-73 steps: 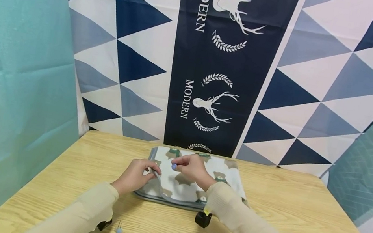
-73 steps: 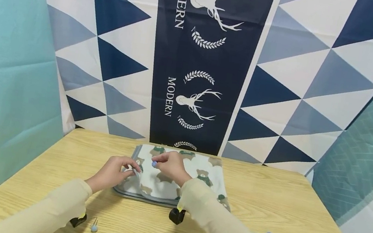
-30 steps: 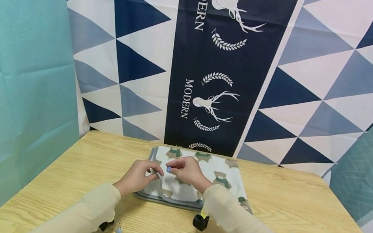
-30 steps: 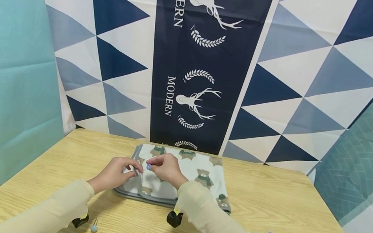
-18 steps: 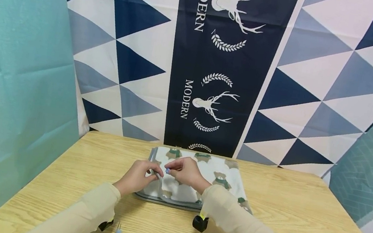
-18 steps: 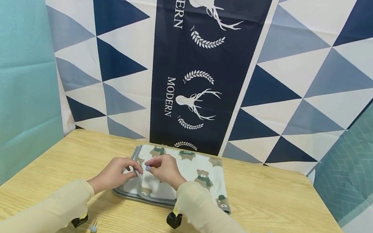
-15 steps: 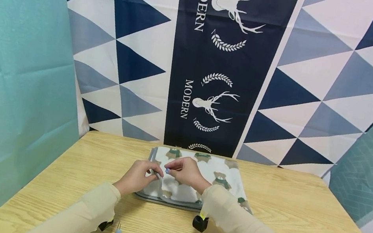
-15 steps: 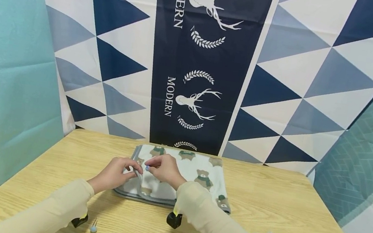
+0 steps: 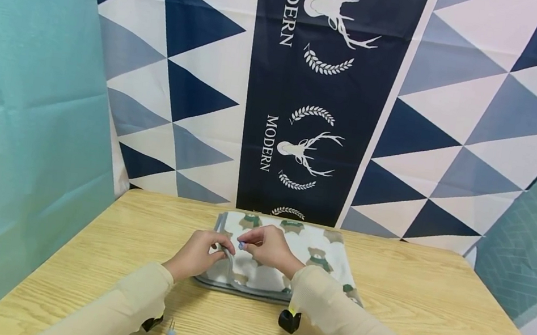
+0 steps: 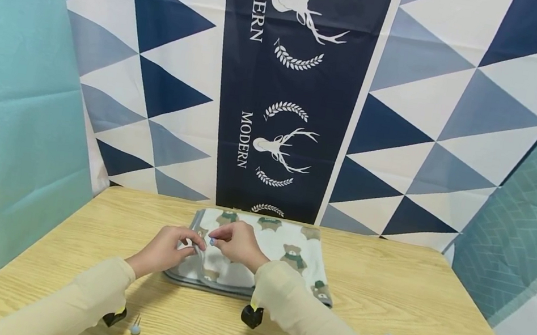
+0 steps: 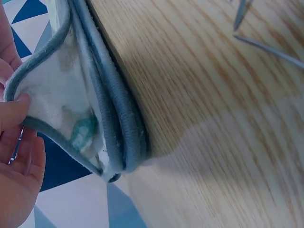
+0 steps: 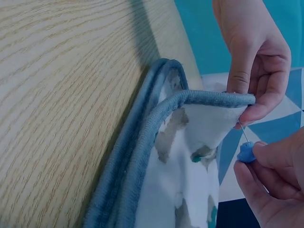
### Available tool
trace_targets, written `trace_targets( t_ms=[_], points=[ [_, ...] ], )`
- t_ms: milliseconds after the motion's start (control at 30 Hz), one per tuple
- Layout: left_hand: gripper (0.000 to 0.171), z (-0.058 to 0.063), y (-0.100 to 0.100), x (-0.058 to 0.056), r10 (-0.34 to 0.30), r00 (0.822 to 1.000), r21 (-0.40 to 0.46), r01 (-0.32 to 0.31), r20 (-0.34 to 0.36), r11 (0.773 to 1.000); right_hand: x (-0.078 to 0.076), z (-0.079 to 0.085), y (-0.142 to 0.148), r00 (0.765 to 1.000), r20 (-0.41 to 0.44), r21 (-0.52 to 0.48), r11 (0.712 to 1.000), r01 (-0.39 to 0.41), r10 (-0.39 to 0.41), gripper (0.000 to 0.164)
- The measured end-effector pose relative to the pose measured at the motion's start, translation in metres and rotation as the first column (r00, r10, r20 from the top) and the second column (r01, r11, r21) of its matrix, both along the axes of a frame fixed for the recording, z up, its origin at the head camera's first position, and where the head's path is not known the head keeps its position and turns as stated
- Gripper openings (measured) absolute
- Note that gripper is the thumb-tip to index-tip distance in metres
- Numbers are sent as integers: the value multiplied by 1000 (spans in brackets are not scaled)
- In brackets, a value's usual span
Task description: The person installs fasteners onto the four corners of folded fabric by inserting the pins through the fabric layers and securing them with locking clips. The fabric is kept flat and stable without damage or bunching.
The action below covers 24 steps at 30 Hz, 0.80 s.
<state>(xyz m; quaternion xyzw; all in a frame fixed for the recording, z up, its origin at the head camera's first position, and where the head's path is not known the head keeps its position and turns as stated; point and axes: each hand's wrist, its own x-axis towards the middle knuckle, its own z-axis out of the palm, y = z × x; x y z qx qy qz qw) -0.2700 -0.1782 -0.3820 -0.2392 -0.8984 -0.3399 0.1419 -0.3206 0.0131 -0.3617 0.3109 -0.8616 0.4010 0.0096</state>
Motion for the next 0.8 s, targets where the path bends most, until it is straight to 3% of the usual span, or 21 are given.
trace_targets(
  t_ms=[433, 700, 800],
  points=[
    [13, -1, 1, -2, 17, 1000, -11, -17, 21, 1000, 2, -1, 2, 1000, 28, -33, 999, -3, 4, 15],
    [16, -2, 1, -2, -3, 998, -5, 3, -57, 1000, 2, -2, 2, 1000, -25, -21, 1000, -9, 8, 13],
    [15, -2, 1, -1, -4, 998, -4, 4, -55, 1000, 3, -1, 2, 999, -32, -14, 1000, -11, 10, 13]
  ],
)
